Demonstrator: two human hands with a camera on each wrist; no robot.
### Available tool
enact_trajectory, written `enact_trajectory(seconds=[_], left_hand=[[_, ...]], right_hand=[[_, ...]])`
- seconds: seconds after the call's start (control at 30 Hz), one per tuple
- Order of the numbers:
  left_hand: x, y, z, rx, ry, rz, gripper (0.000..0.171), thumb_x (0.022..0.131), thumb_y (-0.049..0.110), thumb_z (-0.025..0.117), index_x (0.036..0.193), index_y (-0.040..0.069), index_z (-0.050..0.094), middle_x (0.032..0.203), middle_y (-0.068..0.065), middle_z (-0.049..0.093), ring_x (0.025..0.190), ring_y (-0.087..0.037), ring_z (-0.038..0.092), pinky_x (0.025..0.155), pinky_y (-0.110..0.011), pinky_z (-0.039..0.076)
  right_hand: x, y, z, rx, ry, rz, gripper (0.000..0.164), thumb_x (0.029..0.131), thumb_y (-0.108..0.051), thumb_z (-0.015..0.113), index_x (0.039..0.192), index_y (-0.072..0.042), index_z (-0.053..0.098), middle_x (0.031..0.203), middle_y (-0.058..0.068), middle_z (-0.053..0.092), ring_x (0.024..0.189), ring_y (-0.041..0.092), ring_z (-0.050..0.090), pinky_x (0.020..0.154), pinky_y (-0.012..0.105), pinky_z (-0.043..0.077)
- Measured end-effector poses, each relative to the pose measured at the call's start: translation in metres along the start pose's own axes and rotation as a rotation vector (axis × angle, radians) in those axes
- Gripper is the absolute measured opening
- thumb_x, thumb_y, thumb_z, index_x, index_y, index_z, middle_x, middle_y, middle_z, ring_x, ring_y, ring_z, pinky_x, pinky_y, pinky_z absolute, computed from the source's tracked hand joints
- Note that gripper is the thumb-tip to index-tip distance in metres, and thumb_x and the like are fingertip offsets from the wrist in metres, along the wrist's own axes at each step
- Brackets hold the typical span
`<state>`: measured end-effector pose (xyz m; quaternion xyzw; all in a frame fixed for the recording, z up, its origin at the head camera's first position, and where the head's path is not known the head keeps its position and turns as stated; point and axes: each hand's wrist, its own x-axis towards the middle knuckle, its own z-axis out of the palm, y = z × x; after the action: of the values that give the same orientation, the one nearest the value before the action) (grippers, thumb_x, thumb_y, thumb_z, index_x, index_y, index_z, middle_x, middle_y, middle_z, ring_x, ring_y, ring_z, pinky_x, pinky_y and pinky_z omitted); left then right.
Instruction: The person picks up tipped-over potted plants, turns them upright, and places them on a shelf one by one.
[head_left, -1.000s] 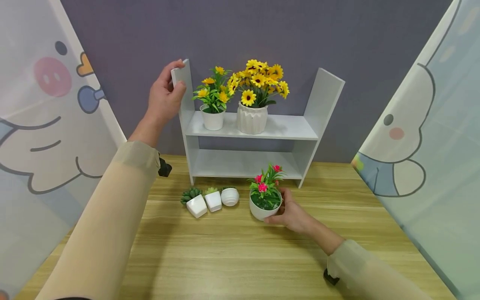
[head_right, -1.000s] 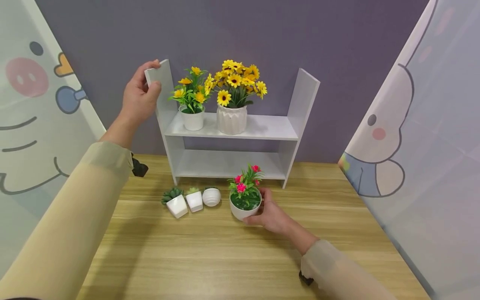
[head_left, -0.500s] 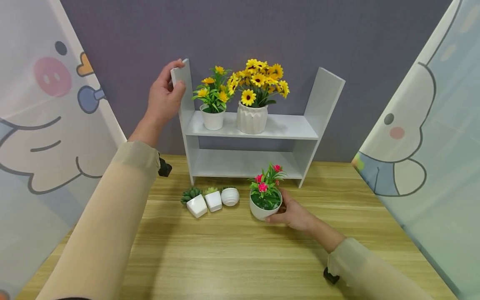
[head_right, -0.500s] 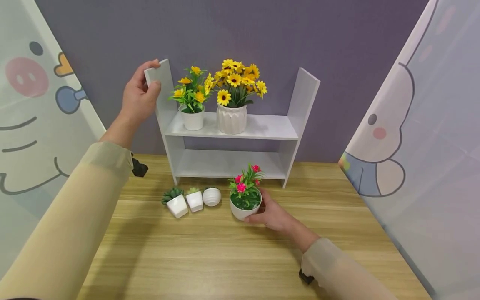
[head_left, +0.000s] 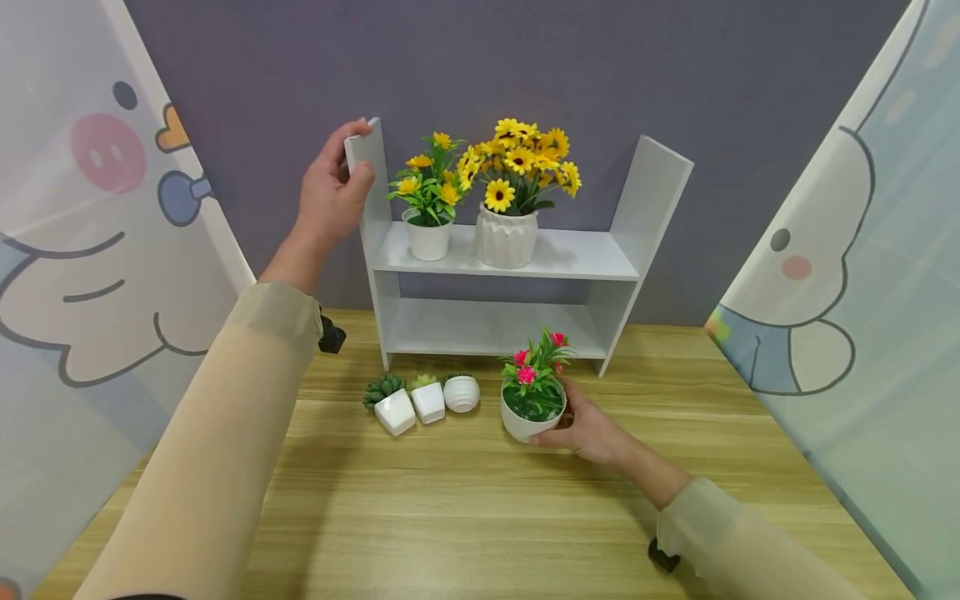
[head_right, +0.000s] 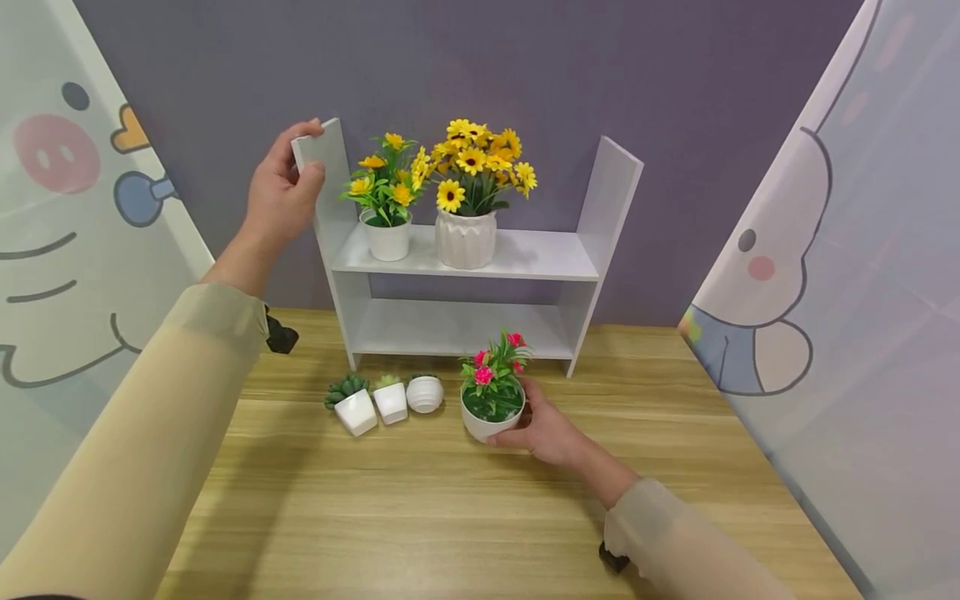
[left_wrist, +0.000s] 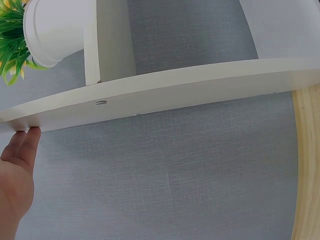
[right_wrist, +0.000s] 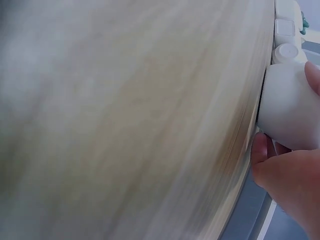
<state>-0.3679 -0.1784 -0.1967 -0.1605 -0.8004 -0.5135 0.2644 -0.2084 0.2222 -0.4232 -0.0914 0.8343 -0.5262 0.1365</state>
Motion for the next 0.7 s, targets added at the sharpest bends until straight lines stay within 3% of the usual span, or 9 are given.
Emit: enact_trajectory(seconds=[0.2,0.33,0.5,0.7], left_hand=[[0.0,0.0,0.0,-0.005,-0.001,-0.008,0.052,0.109,0.027,0.048,0.161,0.03,0.051,0.175,0.018,0.04,0.15,-0.026,0.056,0.117,-0.046,0.051],[0.0,-0.001,0.0,-0.01,0.0,-0.018,0.053,0.109,0.027,0.048,0.161,0.032,0.051,0.174,0.015,0.042,0.15,-0.027,0.055,0.12,-0.049,0.05],[0.0,-0.001,-0.001,-0.015,-0.008,-0.024,0.052,0.109,0.029,0.049,0.16,0.035,0.052,0.174,0.016,0.041,0.152,-0.025,0.054,0.123,-0.051,0.047],[0.001,0.0,0.0,-0.012,-0.012,-0.02,0.051,0.109,0.029,0.049,0.16,0.035,0.051,0.175,0.02,0.038,0.154,-0.024,0.052,0.124,-0.05,0.046]], right_hand=[[-0.006,-0.005,-0.003,0.034,0.014,-0.012,0.12,0.086,-0.019,0.095,0.174,-0.008,0.015,0.151,0.025,0.057,0.126,0.031,0.065,0.099,0.027,0.056],[-0.01,-0.015,-0.009,0.036,0.023,-0.038,0.107,0.087,-0.018,0.093,0.169,-0.007,0.025,0.149,0.025,0.056,0.123,0.031,0.067,0.095,0.028,0.059],[-0.015,-0.03,-0.023,0.048,0.038,-0.105,0.103,0.088,-0.015,0.091,0.168,-0.008,0.026,0.151,0.026,0.052,0.118,0.03,0.067,0.09,0.029,0.062],[-0.021,-0.053,-0.045,0.001,0.106,-0.173,0.093,0.092,-0.014,0.087,0.166,-0.006,0.032,0.147,0.027,0.057,0.113,0.029,0.068,0.087,0.028,0.063]])
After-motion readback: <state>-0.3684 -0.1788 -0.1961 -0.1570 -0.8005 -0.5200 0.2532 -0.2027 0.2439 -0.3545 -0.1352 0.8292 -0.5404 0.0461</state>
